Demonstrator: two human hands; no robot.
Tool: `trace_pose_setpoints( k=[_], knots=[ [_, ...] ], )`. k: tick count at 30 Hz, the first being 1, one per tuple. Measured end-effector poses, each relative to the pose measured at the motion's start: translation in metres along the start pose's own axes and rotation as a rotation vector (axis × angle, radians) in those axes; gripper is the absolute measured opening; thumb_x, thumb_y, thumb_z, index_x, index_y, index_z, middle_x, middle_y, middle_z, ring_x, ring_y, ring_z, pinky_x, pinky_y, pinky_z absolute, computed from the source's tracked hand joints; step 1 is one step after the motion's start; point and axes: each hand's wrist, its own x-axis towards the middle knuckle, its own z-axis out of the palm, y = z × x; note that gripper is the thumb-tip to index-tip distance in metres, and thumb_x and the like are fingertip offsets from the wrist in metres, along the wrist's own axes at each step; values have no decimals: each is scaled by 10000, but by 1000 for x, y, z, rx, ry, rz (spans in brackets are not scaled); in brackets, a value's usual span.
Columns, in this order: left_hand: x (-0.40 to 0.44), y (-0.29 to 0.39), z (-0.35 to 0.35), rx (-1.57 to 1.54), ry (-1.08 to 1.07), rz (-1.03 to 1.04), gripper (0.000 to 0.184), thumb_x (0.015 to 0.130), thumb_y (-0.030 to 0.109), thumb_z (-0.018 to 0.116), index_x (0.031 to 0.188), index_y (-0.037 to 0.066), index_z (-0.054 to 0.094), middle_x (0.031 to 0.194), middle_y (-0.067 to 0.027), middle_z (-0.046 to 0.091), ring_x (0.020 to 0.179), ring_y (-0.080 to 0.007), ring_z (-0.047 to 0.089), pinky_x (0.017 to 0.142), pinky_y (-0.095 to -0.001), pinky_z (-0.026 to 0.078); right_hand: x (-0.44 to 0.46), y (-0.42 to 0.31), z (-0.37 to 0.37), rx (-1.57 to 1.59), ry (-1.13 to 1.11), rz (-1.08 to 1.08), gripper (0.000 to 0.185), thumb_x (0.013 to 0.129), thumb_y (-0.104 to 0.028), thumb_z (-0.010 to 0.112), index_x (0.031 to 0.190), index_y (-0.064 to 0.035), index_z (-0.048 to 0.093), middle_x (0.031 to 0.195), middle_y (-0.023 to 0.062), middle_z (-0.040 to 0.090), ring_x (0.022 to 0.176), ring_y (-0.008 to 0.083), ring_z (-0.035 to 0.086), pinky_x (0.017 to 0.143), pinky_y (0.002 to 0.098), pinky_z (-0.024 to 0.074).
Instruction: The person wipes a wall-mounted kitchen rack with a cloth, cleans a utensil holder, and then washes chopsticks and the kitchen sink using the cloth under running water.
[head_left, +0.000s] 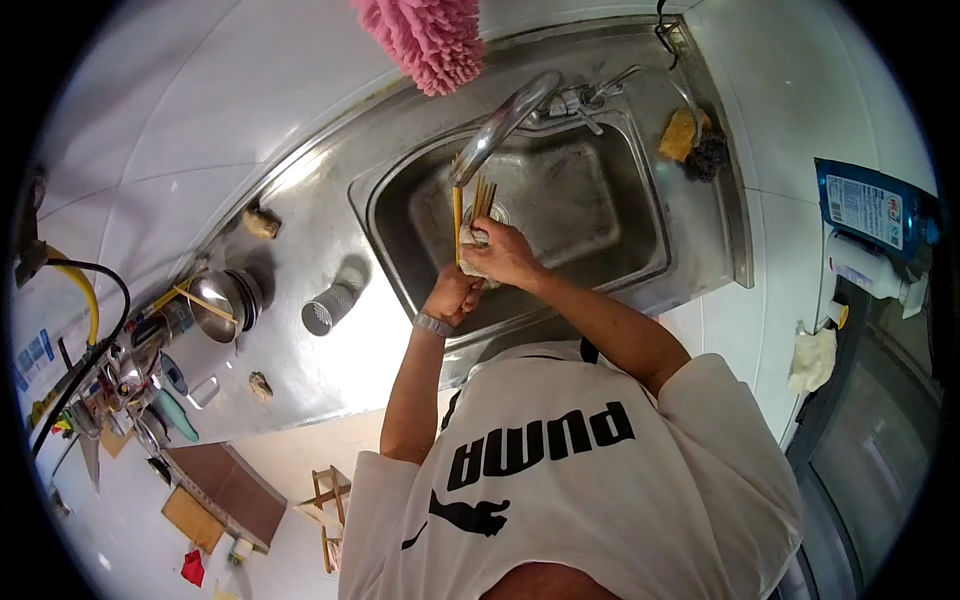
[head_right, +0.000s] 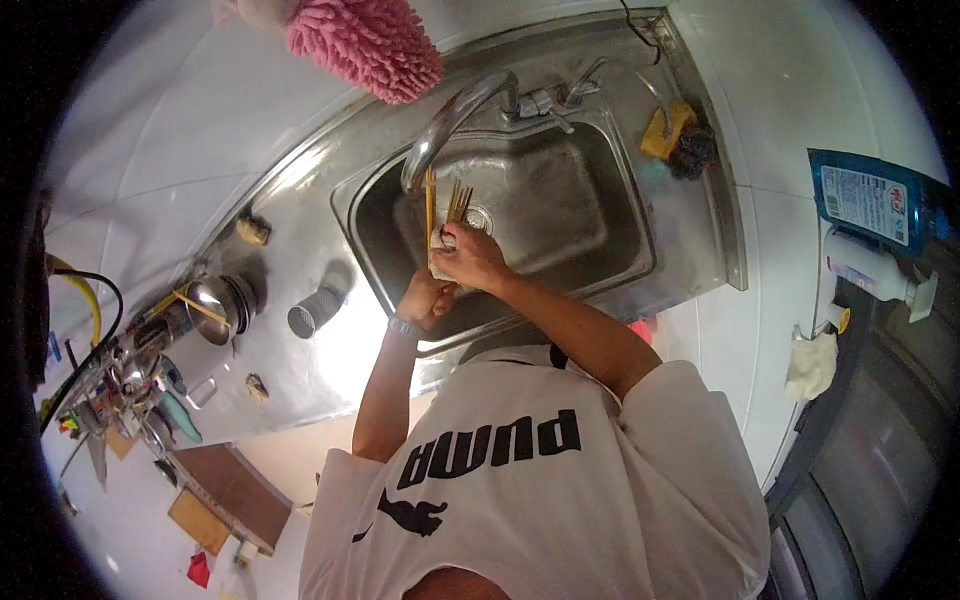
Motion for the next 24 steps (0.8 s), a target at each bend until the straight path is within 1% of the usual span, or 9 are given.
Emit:
trace_pose_setpoints(
  k=[4,6,13,16,17,19,21,22,24],
  knots=[
    [-6,7,8,-109,-53,-64,174,855,79,504,690,88,450,530,7,419,368,-69,357,313,-234,246,34,-2,-19,-69,-9,98,389,779,-338,621,1039,-55,565,941,149,645,852,302,637,733,396,491],
    [-10,3,8,-90,-68,-74,176,856,84,516,692,89,451,531,9,420,362,-69,350,311,-232,245,60,14,-24,-129,198,152,403,793,-355,597,1047,-46,555,967,159,641,879,301,634,752,386,490],
    [-2,-19,-8,-157,21,-57,159,844,89,571,714,85,479,530,15,417,350,-73,341,314,-224,247,23,22,-4,-12,129,59,422,805,-360,591,1066,-33,538,999,188,630,938,315,621,806,372,477],
    [-3,-24,-16,-116,13,-25,124,836,87,579,738,74,505,520,20,406,349,-77,342,320,-229,245,10,19,-20,236,144,118,359,815,-238,639,1071,-16,522,897,134,628,798,187,618,710,320,492],
    [-3,-26,-16,-114,12,-26,124,836,87,579,738,74,505,520,20,406,349,-77,342,320,-229,245,11,20,-23,201,291,92,294,818,-196,651,1015,-6,543,837,90,604,716,127,573,633,285,483],
    [-6,-22,-6,74,176,-76,134,830,108,590,726,63,519,512,15,420,356,-89,363,323,-249,251,19,40,-24,259,349,-11,279,821,-192,650,996,0,549,833,90,602,707,130,571,627,284,480],
    [-5,-22,-2,188,140,-95,152,829,115,594,723,75,494,521,18,417,362,-86,355,324,-245,250,25,49,-27,275,448,-160,255,825,-178,650,979,5,561,839,75,602,711,128,564,631,279,477],
    [-4,-21,-1,301,102,-111,173,829,122,599,720,87,469,529,22,415,368,-82,348,324,-241,250,30,48,-34,274,448,-160,255,825,-178,650,979,5,561,839,75,602,711,128,564,631,279,477],
    [-6,-21,-1,377,72,-98,185,828,128,603,714,87,463,531,21,414,377,-81,359,324,-243,256,42,47,-51,548,491,40,248,826,-168,647,987,3,568,842,52,610,703,124,564,635,284,476]
  ],
)
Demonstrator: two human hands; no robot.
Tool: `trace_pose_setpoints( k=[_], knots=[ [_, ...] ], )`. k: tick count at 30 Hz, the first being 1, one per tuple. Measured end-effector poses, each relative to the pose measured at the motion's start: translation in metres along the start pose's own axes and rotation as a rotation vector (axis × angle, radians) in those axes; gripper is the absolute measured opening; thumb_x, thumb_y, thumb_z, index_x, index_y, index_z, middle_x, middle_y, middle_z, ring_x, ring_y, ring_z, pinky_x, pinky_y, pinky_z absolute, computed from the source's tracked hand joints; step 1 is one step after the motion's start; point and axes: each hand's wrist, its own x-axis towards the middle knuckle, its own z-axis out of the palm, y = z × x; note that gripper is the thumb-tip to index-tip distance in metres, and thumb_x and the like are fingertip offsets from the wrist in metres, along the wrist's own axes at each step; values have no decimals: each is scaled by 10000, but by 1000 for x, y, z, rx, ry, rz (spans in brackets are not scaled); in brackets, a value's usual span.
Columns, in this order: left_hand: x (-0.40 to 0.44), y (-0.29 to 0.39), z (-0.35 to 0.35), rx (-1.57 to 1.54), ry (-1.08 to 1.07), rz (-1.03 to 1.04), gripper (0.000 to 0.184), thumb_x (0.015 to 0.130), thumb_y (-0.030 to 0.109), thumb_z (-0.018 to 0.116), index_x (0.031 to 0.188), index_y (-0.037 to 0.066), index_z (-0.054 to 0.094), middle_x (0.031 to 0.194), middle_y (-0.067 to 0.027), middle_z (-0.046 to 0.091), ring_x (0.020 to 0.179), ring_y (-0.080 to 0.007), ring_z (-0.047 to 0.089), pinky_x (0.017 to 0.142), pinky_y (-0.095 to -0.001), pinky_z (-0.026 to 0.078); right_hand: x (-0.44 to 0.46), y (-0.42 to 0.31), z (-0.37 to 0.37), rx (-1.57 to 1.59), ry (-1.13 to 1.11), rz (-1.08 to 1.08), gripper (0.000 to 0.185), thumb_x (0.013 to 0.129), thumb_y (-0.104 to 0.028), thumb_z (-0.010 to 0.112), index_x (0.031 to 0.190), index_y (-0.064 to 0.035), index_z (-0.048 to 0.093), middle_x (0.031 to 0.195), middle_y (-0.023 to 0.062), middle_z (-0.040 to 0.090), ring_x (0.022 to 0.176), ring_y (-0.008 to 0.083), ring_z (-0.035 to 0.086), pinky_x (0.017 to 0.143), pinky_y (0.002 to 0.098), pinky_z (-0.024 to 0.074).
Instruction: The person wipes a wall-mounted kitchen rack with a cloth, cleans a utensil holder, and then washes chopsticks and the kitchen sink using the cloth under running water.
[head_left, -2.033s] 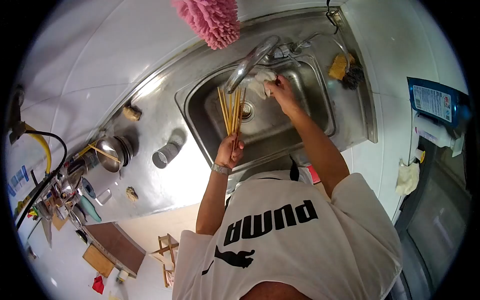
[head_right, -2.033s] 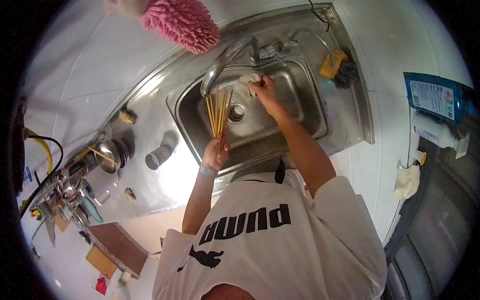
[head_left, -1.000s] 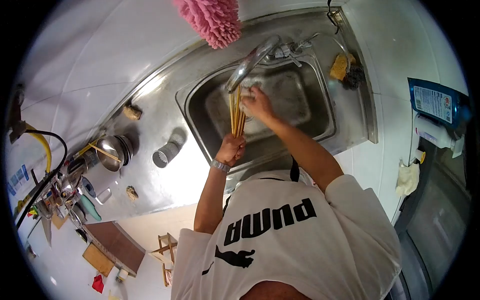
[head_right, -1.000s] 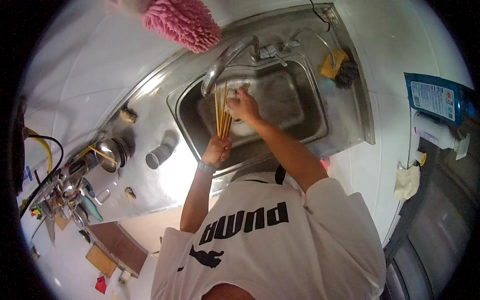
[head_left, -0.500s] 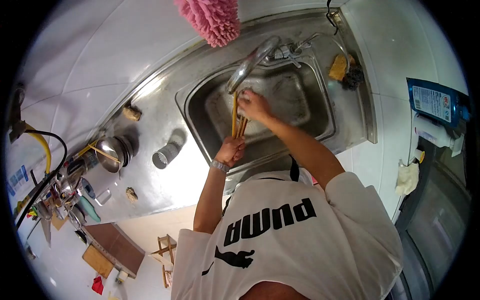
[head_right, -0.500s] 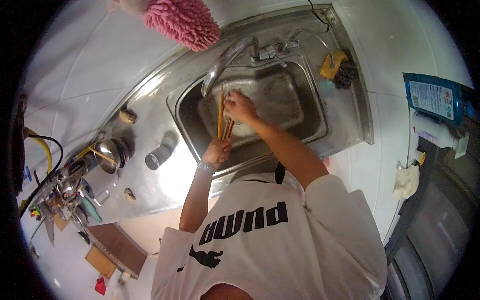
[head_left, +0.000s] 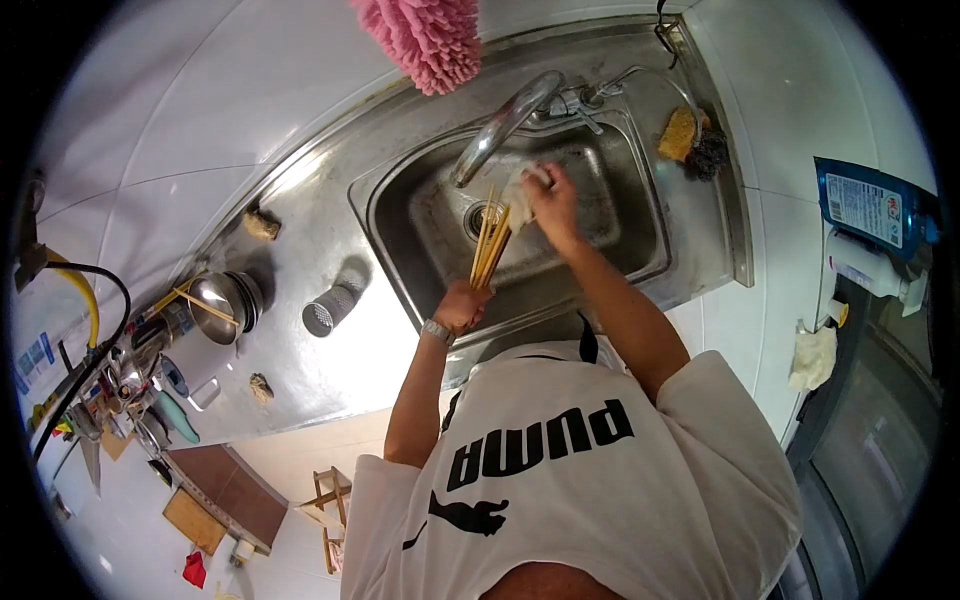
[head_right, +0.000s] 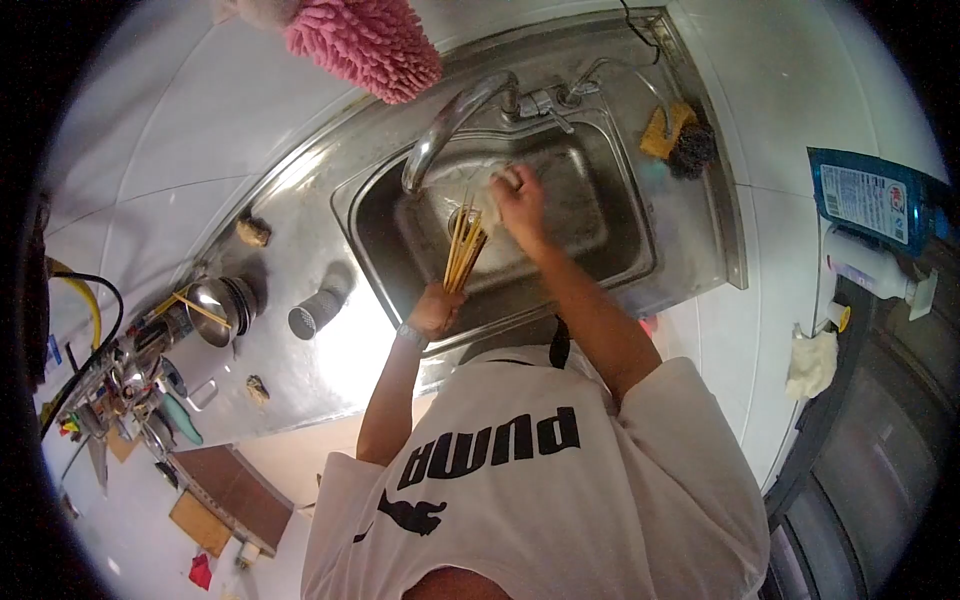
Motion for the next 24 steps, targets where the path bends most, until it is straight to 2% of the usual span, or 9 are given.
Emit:
trace_pose_setpoints(
  k=[1,4,5,7,10,12,13,17,24],
  knots=[
    [-1,0,-1,77,-22,22,197,828,134,606,708,86,458,532,21,413,387,-81,369,324,-246,263,10,-9,-1,27,90,-148,237,828,-163,642,998,-14,570,797,26,597,637,117,544,579,284,462],
    [19,-28,-15,187,72,6,219,800,160,604,654,11,535,573,-100,565,448,-187,537,390,-342,388,22,-26,-20,-72,-26,38,257,819,-159,644,1018,-17,564,771,37,592,613,119,537,570,284,460],
    [25,-34,-17,184,73,6,219,800,160,604,654,11,535,573,-100,565,448,-187,537,390,-342,388,23,-22,-24,-182,-87,-20,286,809,-171,653,1034,-22,559,793,58,612,652,127,566,602,285,473],
    [30,-30,-14,1025,419,256,197,785,155,584,668,-4,588,685,-179,633,631,-290,645,532,-396,495,3,-27,-18,-237,-167,-27,292,800,-184,660,1025,-24,564,816,74,624,686,135,584,623,290,477],
    [23,7,-3,1172,454,258,179,776,177,579,734,13,635,776,-208,645,802,-345,648,669,-426,526,-40,-39,6,-393,-338,-181,285,789,-220,664,996,-41,583,888,128,645,785,206,637,676,325,489],
    [29,14,-5,1241,473,360,182,795,199,566,780,27,625,743,-189,645,732,-333,650,619,-422,519,-63,-30,23,-506,-375,-424,274,791,-246,636,990,-62,598,900,149,637,829,283,631,712,370,494],
    [30,16,-6,1306,497,456,190,815,221,553,826,41,615,711,-170,644,662,-320,652,569,-417,513,-63,-28,28,-507,-372,-423,274,791,-246,636,990,-62,598,900,149,637,829,283,631,712,370,494],
    [14,33,-6,1461,541,400,126,834,156,520,926,70,524,698,-138,648,645,-286,660,538,-393,517,-40,-17,35,-768,-442,-392,248,794,-237,586,993,-95,628,882,132,632,804,326,615,702,413,493],
    [11,37,-23,1535,510,376,128,835,152,497,929,78,541,703,-127,652,626,-283,661,526,-390,517,-6,-17,32,-1085,-363,-231,271,797,-238,561,1041,-160,650,926,129,622,846,305,621,734,413,502]
  ],
)
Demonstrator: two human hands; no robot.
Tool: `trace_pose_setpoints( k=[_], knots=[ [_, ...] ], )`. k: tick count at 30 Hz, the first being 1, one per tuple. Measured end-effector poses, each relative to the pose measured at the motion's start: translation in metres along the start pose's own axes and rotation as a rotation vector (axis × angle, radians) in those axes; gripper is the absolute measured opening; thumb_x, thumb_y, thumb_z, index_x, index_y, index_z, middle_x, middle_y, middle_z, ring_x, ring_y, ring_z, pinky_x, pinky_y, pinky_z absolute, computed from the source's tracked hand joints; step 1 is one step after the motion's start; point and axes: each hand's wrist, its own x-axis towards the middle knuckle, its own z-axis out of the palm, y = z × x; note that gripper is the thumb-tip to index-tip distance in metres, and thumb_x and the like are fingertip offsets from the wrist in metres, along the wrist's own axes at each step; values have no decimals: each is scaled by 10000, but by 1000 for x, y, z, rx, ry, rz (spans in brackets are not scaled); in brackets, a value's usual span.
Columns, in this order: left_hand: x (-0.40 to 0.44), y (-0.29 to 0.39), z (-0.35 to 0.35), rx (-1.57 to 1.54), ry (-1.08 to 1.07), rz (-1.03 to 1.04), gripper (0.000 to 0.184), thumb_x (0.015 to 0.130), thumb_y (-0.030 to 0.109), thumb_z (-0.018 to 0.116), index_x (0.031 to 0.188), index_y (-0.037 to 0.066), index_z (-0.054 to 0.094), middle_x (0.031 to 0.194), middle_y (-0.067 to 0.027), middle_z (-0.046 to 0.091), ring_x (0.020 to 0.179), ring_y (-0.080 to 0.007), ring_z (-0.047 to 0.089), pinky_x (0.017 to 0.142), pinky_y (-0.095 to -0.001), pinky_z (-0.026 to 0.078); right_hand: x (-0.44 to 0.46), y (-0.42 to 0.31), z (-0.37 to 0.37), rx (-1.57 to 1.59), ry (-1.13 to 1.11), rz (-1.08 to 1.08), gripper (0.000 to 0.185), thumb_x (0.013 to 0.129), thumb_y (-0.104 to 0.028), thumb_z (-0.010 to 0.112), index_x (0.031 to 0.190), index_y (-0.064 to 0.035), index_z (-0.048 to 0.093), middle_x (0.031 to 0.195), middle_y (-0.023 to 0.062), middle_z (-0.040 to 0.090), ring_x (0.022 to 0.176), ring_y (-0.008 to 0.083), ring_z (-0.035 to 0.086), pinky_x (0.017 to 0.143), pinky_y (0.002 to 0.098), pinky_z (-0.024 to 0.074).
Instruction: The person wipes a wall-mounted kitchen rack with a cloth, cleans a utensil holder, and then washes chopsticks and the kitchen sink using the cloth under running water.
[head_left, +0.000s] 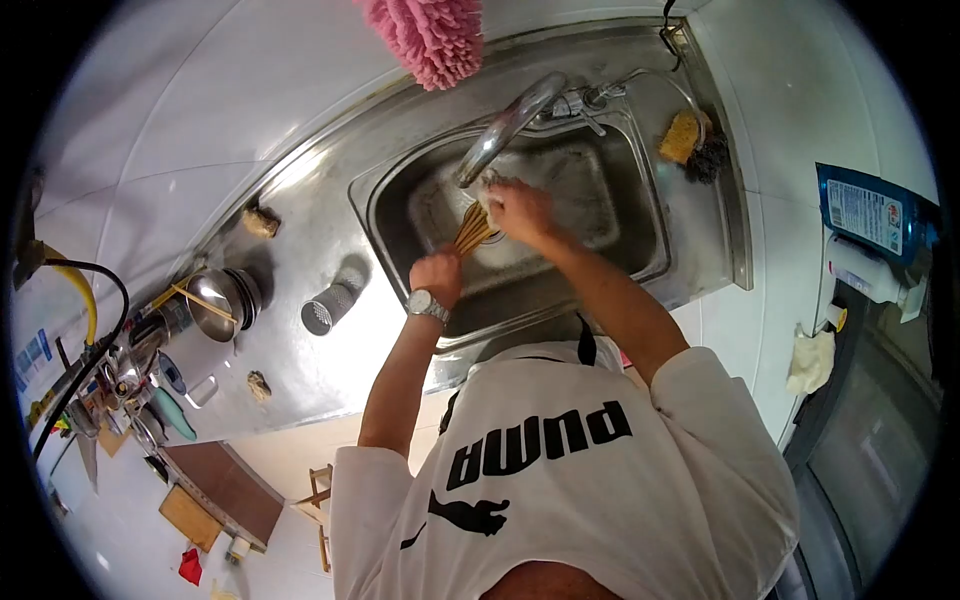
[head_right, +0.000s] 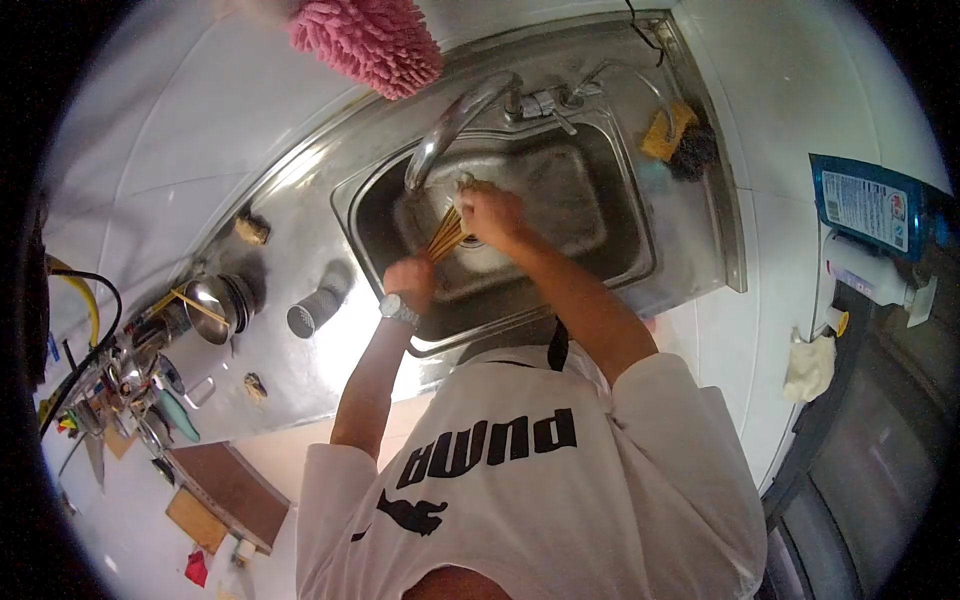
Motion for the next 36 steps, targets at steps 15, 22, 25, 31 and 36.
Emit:
trace_pose_setpoints(
  k=[15,22,25,31,36],
  knots=[
    [7,-21,5,19,58,123,197,813,146,495,976,58,561,688,-128,631,634,-301,641,516,-413,497,8,24,-15,0,-123,-224,240,794,-191,590,1010,-96,638,977,161,626,943,321,594,801,439,468],
    [-15,-33,35,-69,59,-77,153,827,203,535,776,91,626,686,-125,645,656,-284,655,562,-401,519,18,86,5,851,46,290,209,857,-165,572,1027,-48,601,945,83,630,785,242,632,680,359,517],
    [-47,-34,67,-186,12,-137,179,838,214,531,783,69,621,682,-156,635,663,-326,645,577,-427,519,25,87,-7,1574,263,687,190,882,-138,570,1058,-69,553,954,57,594,865,231,607,701,321,517],
    [-111,-25,103,-618,87,-264,261,843,205,580,747,-36,553,667,-235,585,646,-409,592,549,-451,460,86,49,58,2050,443,630,243,886,-157,478,1054,16,502,1079,156,559,933,271,582,845,382,505],
    [-141,-13,53,-1096,243,-466,184,826,108,556,729,-42,511,556,-174,485,484,-258,449,477,-381,379,119,-45,153,1646,-267,474,234,690,43,559,920,-1,559,823,136,604,729,265,618,584,353,514]
  ],
)
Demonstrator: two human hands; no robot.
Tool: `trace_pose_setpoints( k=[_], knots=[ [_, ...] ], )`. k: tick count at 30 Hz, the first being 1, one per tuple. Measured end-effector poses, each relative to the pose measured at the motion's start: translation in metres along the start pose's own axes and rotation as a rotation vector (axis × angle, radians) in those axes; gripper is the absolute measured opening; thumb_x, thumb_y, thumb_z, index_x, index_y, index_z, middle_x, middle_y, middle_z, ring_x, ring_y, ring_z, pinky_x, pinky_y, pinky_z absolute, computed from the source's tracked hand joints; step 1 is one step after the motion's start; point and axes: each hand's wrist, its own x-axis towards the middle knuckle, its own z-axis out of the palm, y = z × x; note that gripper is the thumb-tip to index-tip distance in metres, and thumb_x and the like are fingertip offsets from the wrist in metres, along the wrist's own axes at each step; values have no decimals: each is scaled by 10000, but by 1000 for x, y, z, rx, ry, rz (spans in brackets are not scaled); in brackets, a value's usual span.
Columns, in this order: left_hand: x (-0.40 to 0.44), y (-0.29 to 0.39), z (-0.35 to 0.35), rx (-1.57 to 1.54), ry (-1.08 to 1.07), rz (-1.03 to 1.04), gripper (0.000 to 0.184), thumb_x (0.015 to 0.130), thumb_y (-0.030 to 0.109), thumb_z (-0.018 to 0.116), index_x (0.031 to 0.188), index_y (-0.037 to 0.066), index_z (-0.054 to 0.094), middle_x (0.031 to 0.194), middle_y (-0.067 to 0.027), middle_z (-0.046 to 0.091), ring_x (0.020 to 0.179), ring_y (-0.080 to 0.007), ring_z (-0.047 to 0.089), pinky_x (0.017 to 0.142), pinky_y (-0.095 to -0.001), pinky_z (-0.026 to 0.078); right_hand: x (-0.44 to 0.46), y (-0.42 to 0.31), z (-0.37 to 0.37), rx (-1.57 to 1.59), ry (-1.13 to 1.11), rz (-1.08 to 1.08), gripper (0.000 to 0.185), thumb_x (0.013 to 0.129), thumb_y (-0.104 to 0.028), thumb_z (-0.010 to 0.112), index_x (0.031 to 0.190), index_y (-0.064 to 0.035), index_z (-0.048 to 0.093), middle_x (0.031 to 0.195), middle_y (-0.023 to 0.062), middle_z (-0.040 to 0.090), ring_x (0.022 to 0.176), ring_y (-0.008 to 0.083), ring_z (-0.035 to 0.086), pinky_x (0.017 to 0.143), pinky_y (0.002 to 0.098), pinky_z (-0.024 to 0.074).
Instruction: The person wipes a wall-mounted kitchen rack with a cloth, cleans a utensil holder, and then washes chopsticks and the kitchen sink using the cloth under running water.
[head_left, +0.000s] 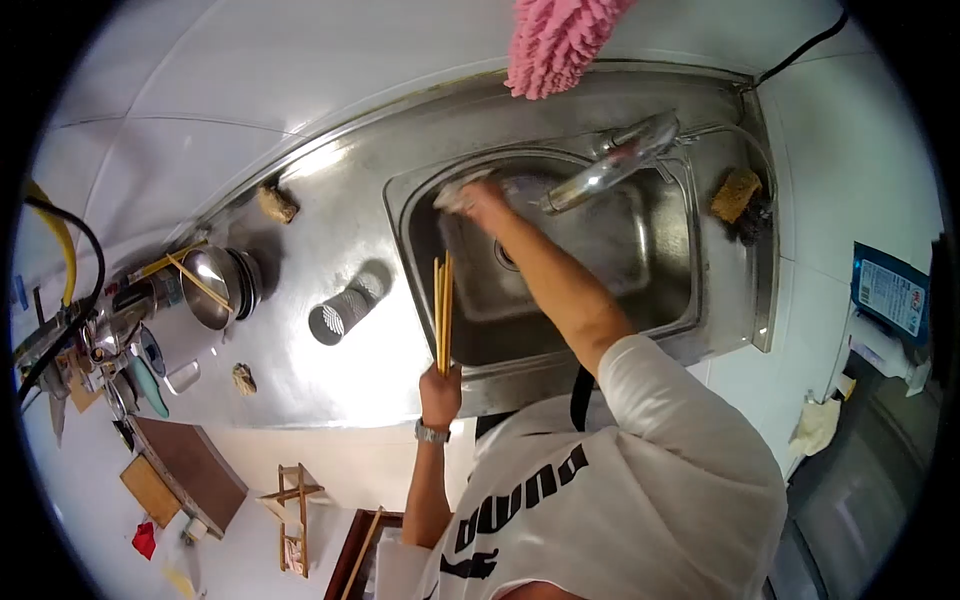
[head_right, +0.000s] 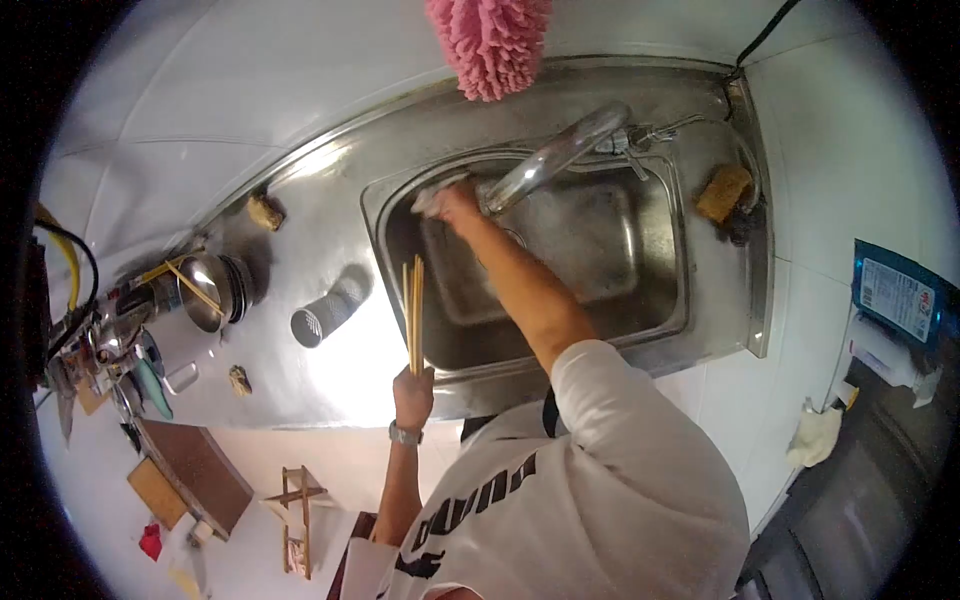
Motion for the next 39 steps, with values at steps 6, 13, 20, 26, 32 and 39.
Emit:
trace_pose_setpoints(
  k=[6,13,20,26,32,39],
  knots=[
    [-1,-17,-14,-74,29,-85,176,823,97,561,714,-30,505,531,-109,473,476,-161,419,464,-323,363,6,21,-15,80,281,-92,294,693,-42,651,971,-85,566,799,49,582,707,198,583,568,319,487],
    [12,-4,-16,-245,-43,-121,177,834,90,557,709,-18,494,507,-58,443,472,-122,389,450,-307,336,-42,-63,-152,444,542,-608,286,852,-231,576,1064,-39,560,997,103,606,953,252,578,824,366,470],
    [6,4,-24,-205,13,-126,217,839,134,554,673,16,480,501,15,406,421,-67,368,383,-265,278,62,59,-76,-358,828,-443,403,883,-275,495,1197,-24,505,1146,158,552,1059,267,541,873,360,442],
    [3,-4,-28,-179,5,-177,199,853,91,545,688,4,472,505,1,426,444,-62,367,408,-250,293,12,142,-29,-1501,68,-390,401,883,-290,464,1192,-45,535,1039,198,629,965,332,608,804,404,478],
    [9,-1,-13,-151,-1,22,196,829,85,570,678,10,470,509,-16,431,449,-64,355,414,-258,285,-69,139,-139,-1914,-506,-546,231,837,-211,528,999,-83,633,919,177,650,816,343,624,724,451,482],
    [5,17,-1,-303,-62,-135,189,856,57,544,686,41,462,497,42,404,412,-34,346,373,-229,260,-62,-34,-126,-631,382,-306,241,817,-114,565,1042,-39,523,848,81,587,785,156,582,706,291,462]
  ],
)
